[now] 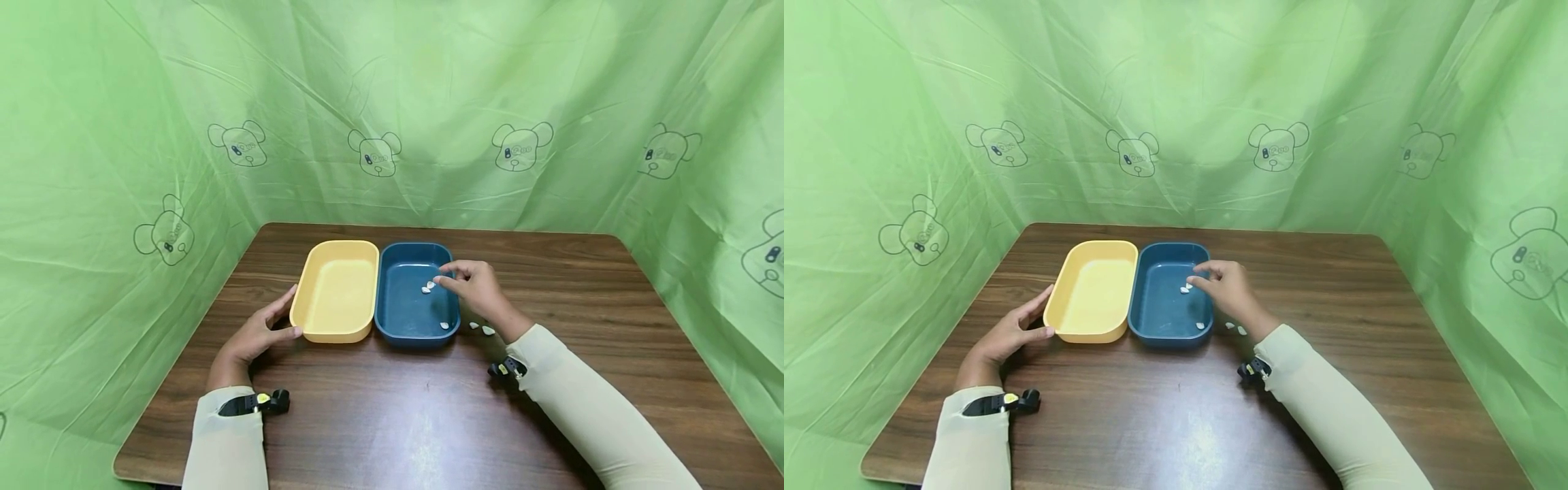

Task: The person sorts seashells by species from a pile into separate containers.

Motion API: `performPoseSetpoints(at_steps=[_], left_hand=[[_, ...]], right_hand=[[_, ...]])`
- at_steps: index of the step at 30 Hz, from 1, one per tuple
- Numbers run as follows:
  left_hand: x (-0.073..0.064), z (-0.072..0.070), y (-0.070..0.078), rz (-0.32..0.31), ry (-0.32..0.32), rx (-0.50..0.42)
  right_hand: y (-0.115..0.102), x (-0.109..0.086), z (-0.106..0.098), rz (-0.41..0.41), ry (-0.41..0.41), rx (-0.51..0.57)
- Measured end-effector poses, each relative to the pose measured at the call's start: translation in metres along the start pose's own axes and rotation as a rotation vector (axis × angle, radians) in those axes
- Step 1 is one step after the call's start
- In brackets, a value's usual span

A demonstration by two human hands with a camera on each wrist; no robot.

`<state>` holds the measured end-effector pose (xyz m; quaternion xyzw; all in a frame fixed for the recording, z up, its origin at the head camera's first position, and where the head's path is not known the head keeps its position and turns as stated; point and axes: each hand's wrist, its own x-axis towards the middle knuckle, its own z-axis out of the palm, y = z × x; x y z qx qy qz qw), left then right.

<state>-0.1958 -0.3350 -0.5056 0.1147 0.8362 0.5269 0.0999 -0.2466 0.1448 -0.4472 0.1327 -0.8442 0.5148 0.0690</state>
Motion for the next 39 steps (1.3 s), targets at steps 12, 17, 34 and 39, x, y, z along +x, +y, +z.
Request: performPoseSetpoints(at_steps=[12, 17, 34, 39], left_hand=[[0.000, 0.000, 0.001, 0.019, 0.003, 0.002], [0.000, 0.000, 0.001, 0.023, 0.004, -0.001], [0.000, -0.001, 0.002, 0.017, 0.011, 0.008], [-0.001, 0.000, 0.001, 0.015, 0.003, 0.000]], right_hand=[[-0.001, 0.000, -0.006, 0.019, 0.023, -0.002], [0.001, -0.001, -0.011, 0.007, 0.042, -0.006], [0.022, -0.019, -0.034, 0.037, 0.123, -0.038], [0.032, -0.026, -0.038, 0.044, 0.124, -0.079]])
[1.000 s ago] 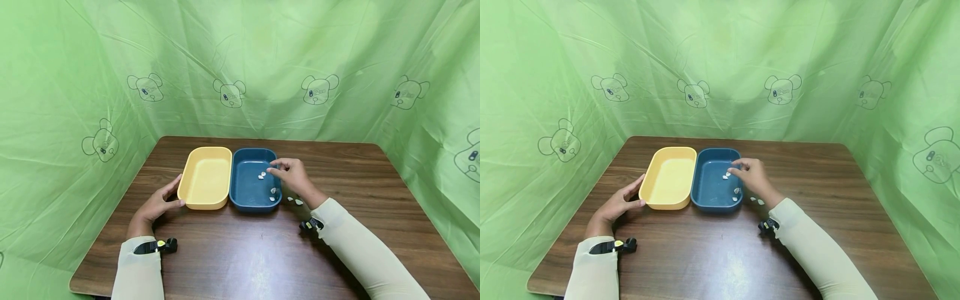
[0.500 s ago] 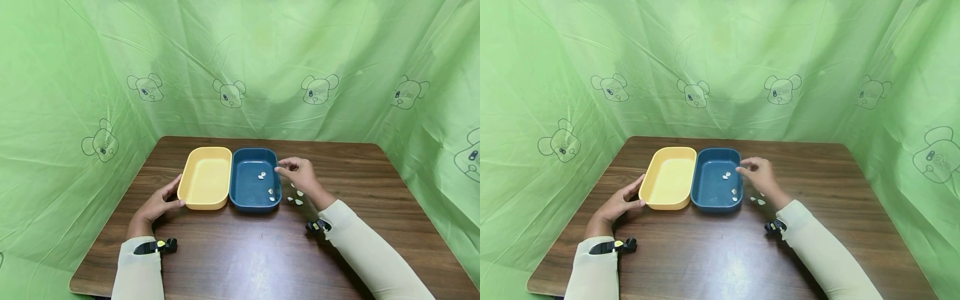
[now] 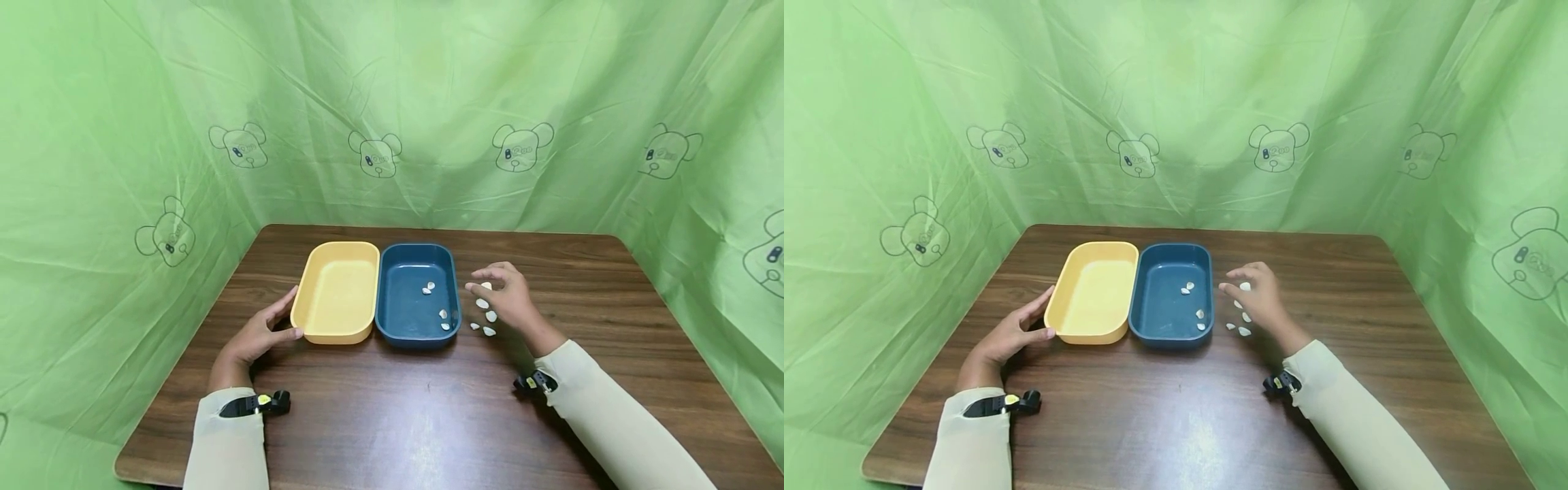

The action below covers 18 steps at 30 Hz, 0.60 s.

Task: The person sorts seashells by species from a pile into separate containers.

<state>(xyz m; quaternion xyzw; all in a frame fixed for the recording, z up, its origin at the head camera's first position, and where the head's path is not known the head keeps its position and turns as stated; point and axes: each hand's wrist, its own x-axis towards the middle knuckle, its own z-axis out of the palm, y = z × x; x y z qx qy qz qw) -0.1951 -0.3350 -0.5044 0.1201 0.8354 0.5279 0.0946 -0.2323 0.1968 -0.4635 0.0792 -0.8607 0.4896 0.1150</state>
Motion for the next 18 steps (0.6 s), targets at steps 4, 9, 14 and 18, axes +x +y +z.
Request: performPoseSetpoints(at_steps=[4, 9, 14, 18], left_hand=[[0.001, 0.001, -0.001, 0.011, -0.002, -0.009], [0.002, 0.002, -0.003, 0.026, -0.003, -0.025], [0.001, 0.002, -0.003, 0.026, -0.002, -0.031], [0.001, 0.001, -0.003, 0.023, -0.002, -0.034]], right_hand=[[0.006, -0.006, -0.005, 0.019, -0.007, -0.007], [0.013, -0.016, -0.011, 0.076, -0.050, -0.022], [0.021, -0.019, -0.016, 0.087, -0.101, -0.014], [0.026, -0.020, -0.019, 0.084, -0.144, -0.001]])
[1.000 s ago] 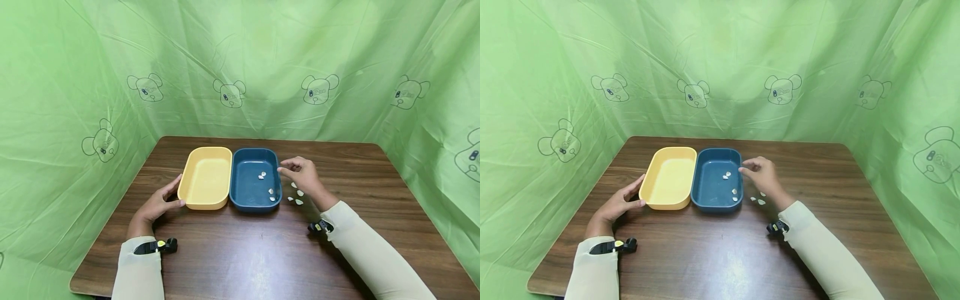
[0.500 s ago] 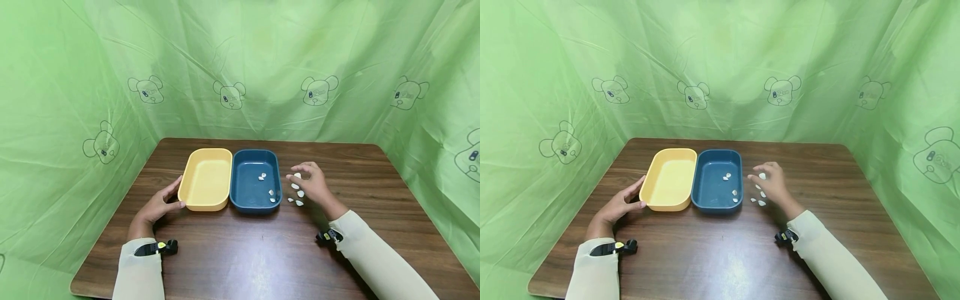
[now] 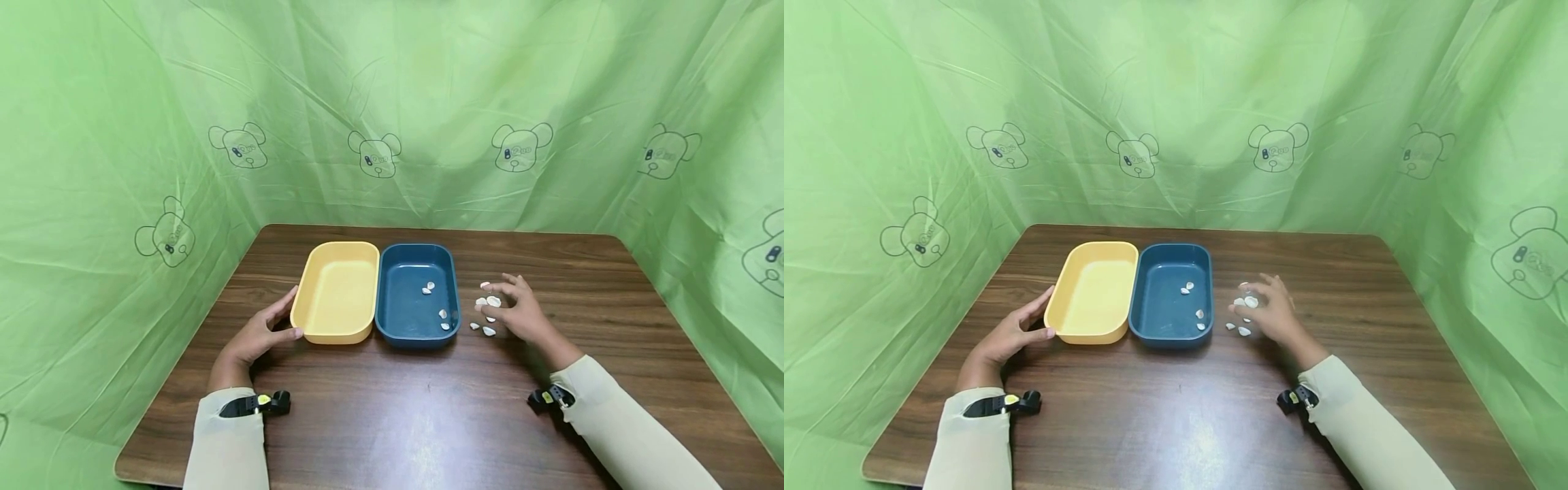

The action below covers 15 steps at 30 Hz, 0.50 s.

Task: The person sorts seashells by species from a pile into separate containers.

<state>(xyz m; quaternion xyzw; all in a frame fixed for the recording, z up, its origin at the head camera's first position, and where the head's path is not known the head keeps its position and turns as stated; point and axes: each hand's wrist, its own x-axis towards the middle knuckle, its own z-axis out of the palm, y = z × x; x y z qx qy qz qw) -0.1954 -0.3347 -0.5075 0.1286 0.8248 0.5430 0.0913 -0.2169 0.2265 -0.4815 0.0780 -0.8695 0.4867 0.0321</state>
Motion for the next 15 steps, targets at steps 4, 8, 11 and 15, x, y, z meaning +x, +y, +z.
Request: performPoseSetpoints(at_steps=[4, 8, 11, 15], left_hand=[[0.000, 0.000, 0.000, -0.006, 0.000, 0.000], [0.000, 0.000, 0.001, -0.009, -0.002, -0.001], [0.000, 0.000, 0.001, -0.008, -0.003, -0.002], [0.001, 0.000, 0.000, -0.004, -0.004, 0.001]], right_hand=[[0.003, -0.003, -0.002, 0.019, -0.058, -0.007], [0.006, -0.006, -0.003, 0.060, -0.110, 0.018], [0.011, -0.008, -0.002, 0.087, -0.129, 0.059], [0.016, -0.010, 0.000, 0.099, -0.134, 0.096]])
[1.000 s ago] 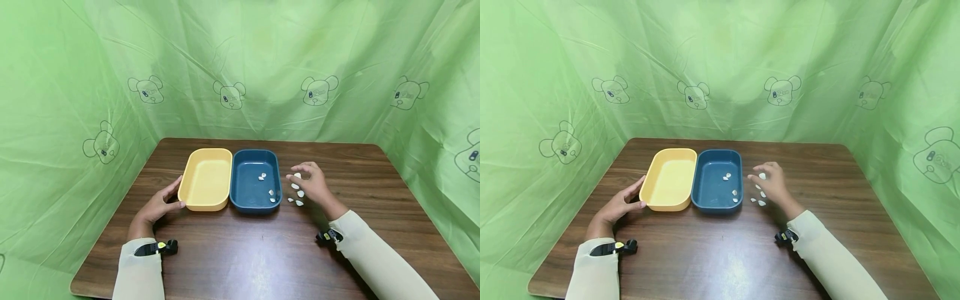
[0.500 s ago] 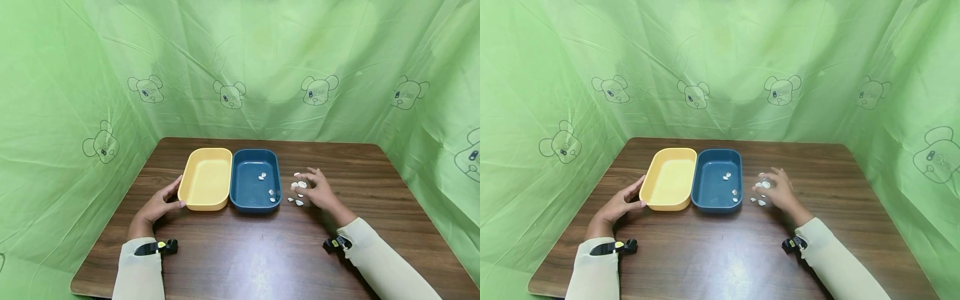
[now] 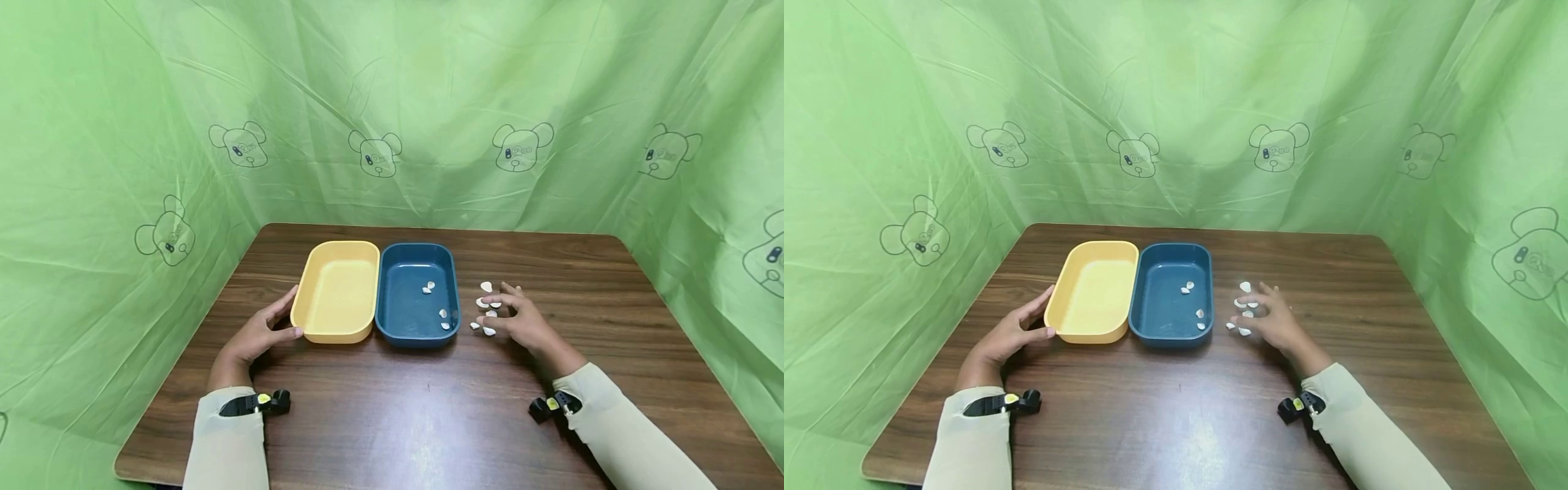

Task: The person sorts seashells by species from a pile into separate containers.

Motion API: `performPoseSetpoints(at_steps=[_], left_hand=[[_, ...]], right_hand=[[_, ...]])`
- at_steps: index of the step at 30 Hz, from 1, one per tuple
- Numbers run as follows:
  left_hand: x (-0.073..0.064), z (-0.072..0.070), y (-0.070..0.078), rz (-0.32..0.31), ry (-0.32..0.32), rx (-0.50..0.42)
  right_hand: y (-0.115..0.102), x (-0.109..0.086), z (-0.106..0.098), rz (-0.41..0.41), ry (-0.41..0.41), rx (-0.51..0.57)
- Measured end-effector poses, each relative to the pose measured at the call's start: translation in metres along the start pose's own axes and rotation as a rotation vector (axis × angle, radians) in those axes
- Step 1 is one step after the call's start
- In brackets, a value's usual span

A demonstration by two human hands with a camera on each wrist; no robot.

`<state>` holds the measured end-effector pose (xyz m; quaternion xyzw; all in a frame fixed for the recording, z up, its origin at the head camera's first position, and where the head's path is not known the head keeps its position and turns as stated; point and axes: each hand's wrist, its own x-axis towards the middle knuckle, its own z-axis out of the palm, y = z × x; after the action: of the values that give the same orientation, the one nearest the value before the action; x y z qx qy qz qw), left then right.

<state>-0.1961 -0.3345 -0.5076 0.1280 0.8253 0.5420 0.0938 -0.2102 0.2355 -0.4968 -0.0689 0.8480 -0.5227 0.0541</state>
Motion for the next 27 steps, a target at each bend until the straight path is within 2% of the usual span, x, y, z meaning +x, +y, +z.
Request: performPoseSetpoints(at_steps=[13, 22, 27], left_hand=[[0.000, 0.000, 0.001, -0.007, -0.003, -0.003], [0.000, 0.000, 0.000, -0.011, 0.000, 0.017], [0.000, 0.000, 0.001, -0.020, 0.003, 0.017]], right_hand=[[0.009, -0.003, 0.009, 0.016, 0.012, -0.057], [0.013, -0.003, 0.015, -0.041, 0.023, -0.194], [0.013, -0.003, 0.018, -0.068, 0.037, -0.234]])
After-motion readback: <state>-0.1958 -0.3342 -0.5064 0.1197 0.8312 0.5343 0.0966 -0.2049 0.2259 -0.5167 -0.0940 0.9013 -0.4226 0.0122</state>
